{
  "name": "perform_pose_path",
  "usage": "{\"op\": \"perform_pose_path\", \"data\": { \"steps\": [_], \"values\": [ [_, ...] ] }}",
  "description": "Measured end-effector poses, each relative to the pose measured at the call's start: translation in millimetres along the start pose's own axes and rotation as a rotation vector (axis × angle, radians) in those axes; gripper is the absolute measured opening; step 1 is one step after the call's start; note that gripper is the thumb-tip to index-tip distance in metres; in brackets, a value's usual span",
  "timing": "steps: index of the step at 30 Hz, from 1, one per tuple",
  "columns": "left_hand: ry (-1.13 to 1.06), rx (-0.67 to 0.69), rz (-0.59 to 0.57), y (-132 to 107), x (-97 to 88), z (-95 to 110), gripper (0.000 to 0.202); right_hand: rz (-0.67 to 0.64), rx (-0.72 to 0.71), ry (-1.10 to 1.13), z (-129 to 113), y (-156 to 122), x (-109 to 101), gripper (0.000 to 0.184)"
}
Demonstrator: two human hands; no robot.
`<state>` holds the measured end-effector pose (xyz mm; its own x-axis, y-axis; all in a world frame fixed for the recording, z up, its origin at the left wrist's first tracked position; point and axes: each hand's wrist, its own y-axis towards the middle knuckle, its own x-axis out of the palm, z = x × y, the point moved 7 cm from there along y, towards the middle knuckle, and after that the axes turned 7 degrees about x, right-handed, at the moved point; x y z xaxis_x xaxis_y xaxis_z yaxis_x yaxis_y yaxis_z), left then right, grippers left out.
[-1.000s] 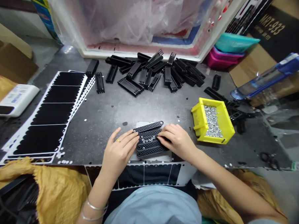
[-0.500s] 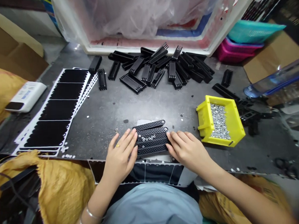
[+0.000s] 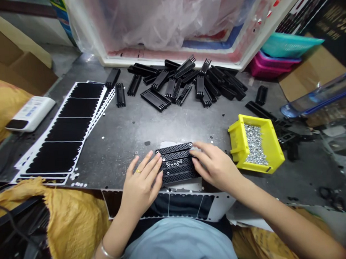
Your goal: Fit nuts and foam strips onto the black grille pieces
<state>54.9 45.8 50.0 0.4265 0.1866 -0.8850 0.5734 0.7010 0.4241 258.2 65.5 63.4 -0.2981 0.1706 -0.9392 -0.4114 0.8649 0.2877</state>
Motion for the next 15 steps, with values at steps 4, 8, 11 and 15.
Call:
{"op": "perform_pose_path", "data": {
  "steps": [4,8,11,15],
  "values": [
    [0.027,0.003,-0.036,-2.8,3.5,-10.1,0.04,-0.129,0.176,0.39,29.1,13.3,23.2,0.037],
    [0.027,0.055,-0.069,-4.4,5.1,-18.1,0.041,-0.129,0.23,0.436,31.7,11.8,28.1,0.034],
    [0.022,0.058,-0.015,-0.3,-0.2,-15.4,0.036,-0.051,0.173,0.293,13.6,10.0,20.0,0.027],
    [0.083,-0.003,0.037,7.3,-6.7,-1.0,0.029,-0.032,0.061,0.22,-12.7,6.8,16.4,0.017]
  ]
}}
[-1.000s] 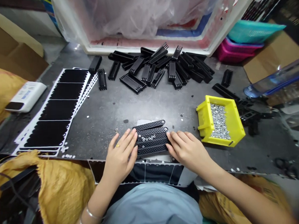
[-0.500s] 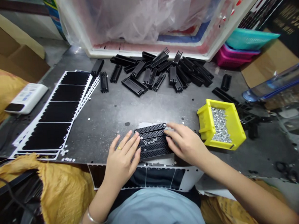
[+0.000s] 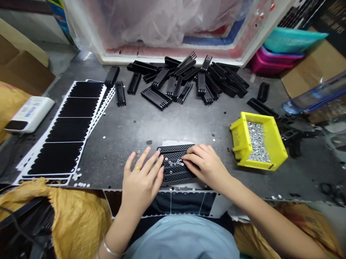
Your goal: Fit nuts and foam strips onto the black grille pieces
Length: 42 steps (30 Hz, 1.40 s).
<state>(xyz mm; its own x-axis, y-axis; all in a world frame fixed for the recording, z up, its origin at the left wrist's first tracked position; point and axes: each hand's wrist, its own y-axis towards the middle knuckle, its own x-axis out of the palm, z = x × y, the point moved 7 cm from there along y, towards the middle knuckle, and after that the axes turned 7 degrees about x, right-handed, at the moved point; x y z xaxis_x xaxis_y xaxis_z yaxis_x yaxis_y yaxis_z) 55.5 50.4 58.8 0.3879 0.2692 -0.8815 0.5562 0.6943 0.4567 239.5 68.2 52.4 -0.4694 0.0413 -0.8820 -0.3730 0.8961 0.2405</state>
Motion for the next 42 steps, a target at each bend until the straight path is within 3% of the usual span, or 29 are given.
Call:
{"op": "perform_pose_path", "data": {
  "steps": [5,11,17,23,27,33,38,42],
  "values": [
    [0.056,-0.02,-0.08,4.9,2.6,16.8,0.033,0.052,-0.032,-0.001,-6.4,-2.0,3.1,0.017],
    [0.049,-0.002,-0.1,3.8,2.5,8.4,0.032,0.076,-0.093,-0.042,-8.5,1.8,-2.5,0.018],
    [0.068,0.058,-0.063,-0.1,-0.4,2.9,0.032,0.195,-0.006,-0.16,11.8,-42.3,-34.9,0.012],
    [0.093,0.024,-0.056,9.5,-1.1,11.9,0.028,0.292,-0.148,-0.361,-1.8,-58.3,-30.3,0.01],
    [0.093,0.035,-0.079,11.5,0.5,16.5,0.03,0.218,-0.23,-0.463,-11.9,-59.6,-24.7,0.022],
    [0.013,0.058,-0.08,8.4,-2.9,-3.7,0.027,0.062,-0.292,-0.629,-20.8,-62.0,-17.7,0.04],
    [-0.032,0.123,-0.09,6.0,-4.8,-17.7,0.03,-0.115,-0.459,-0.529,-4.3,-53.5,-23.0,0.043],
    [-0.075,0.105,-0.069,5.1,-2.2,-17.4,0.032,-0.108,-0.448,-0.415,-0.6,-41.8,-29.6,0.035]
  ]
}}
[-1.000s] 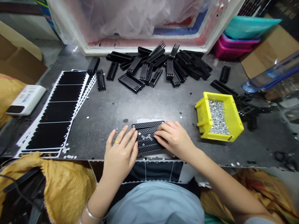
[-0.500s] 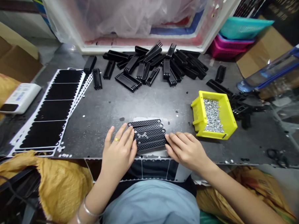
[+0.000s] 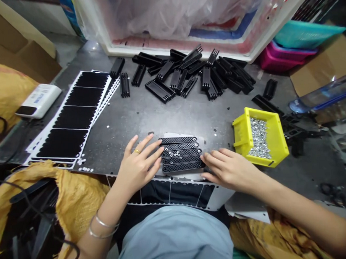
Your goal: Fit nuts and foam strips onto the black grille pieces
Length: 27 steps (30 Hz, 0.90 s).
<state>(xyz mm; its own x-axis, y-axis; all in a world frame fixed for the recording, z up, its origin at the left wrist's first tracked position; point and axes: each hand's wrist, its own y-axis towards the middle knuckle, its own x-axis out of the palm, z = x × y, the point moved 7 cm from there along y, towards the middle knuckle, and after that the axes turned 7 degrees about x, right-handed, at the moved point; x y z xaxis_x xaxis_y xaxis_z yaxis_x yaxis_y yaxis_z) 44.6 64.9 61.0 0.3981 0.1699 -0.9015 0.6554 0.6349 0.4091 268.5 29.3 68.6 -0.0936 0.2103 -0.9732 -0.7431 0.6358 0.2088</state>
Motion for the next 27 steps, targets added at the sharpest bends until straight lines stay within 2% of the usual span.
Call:
{"op": "perform_pose_path", "data": {
  "steps": [2,5,10,14,19,23,27],
  "values": [
    [-0.032,-0.013,0.036,2.1,2.0,2.5,0.032,0.064,0.125,0.128,-0.2,13.0,0.5,0.025],
    [-0.11,-0.006,0.066,6.2,7.0,4.9,0.03,0.157,0.311,0.4,-5.2,33.5,12.3,0.018],
    [-0.196,0.01,0.082,8.3,11.6,-0.5,0.02,0.201,0.412,0.653,-15.3,42.1,28.7,0.011],
    [-0.192,-0.025,0.124,10.3,10.9,-6.4,0.017,0.201,0.441,0.643,-21.7,36.2,23.9,0.011],
    [-0.157,-0.069,0.078,13.8,12.4,-8.6,0.014,0.23,0.423,0.573,-29.9,37.2,22.7,0.012],
    [-0.163,-0.079,0.061,7.7,9.5,-5.4,0.012,0.253,0.453,0.601,-25.4,27.4,21.9,0.01],
    [-0.134,-0.051,0.103,-0.6,7.9,6.0,0.009,0.304,0.538,0.561,-10.7,2.0,9.9,0.011]
  ]
}}
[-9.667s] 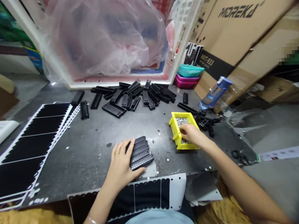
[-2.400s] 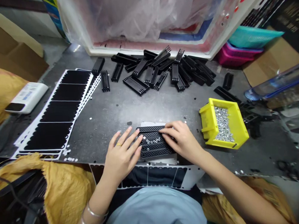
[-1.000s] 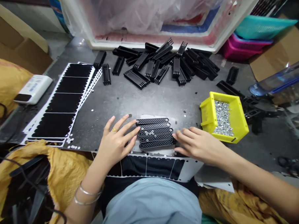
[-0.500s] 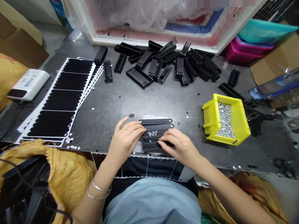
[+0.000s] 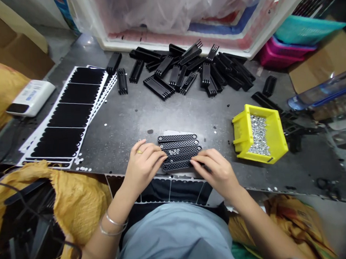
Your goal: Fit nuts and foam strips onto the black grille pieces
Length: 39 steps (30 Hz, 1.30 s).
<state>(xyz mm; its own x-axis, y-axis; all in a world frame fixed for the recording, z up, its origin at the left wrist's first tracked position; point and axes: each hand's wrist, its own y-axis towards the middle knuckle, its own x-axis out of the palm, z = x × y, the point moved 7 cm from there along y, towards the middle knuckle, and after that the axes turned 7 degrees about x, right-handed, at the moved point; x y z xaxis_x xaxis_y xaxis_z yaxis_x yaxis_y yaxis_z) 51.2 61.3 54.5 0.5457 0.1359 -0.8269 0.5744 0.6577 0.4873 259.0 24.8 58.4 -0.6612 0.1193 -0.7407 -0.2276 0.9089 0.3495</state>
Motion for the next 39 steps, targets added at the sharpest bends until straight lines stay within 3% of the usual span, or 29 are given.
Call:
{"op": "perform_pose_path", "data": {
  "steps": [5,14,18,24,28,30,35,39],
  "values": [
    [0.089,0.026,0.112,-8.7,-0.9,8.4,0.015,0.073,0.072,-0.118,16.7,-19.7,-24.5,0.016],
    [0.129,0.006,0.074,-15.8,-2.2,13.9,0.027,0.043,-0.26,-0.459,-2.1,-37.7,-6.8,0.037],
    [0.05,-0.014,0.058,-18.5,0.5,10.4,0.032,0.0,-0.268,-0.489,4.6,-43.4,-6.6,0.039],
    [0.053,0.059,-0.001,-23.4,-0.5,9.8,0.037,-0.011,-0.255,-0.48,3.1,-37.6,-8.3,0.032],
    [0.081,0.097,0.011,-25.3,0.0,11.1,0.058,-0.056,-0.296,-0.569,-5.4,-37.7,-7.8,0.028],
    [0.127,0.108,0.047,-26.0,0.7,11.4,0.056,-0.062,-0.308,-0.6,-10.3,-38.0,-7.4,0.027],
    [0.146,0.108,0.095,-27.6,3.9,11.1,0.046,-0.086,-0.156,-0.627,-11.1,-30.3,-8.8,0.022],
    [0.11,0.079,0.09,-27.7,4.8,10.2,0.044,-0.171,-0.318,-0.686,-16.8,-31.7,-8.8,0.029]
  ]
}}
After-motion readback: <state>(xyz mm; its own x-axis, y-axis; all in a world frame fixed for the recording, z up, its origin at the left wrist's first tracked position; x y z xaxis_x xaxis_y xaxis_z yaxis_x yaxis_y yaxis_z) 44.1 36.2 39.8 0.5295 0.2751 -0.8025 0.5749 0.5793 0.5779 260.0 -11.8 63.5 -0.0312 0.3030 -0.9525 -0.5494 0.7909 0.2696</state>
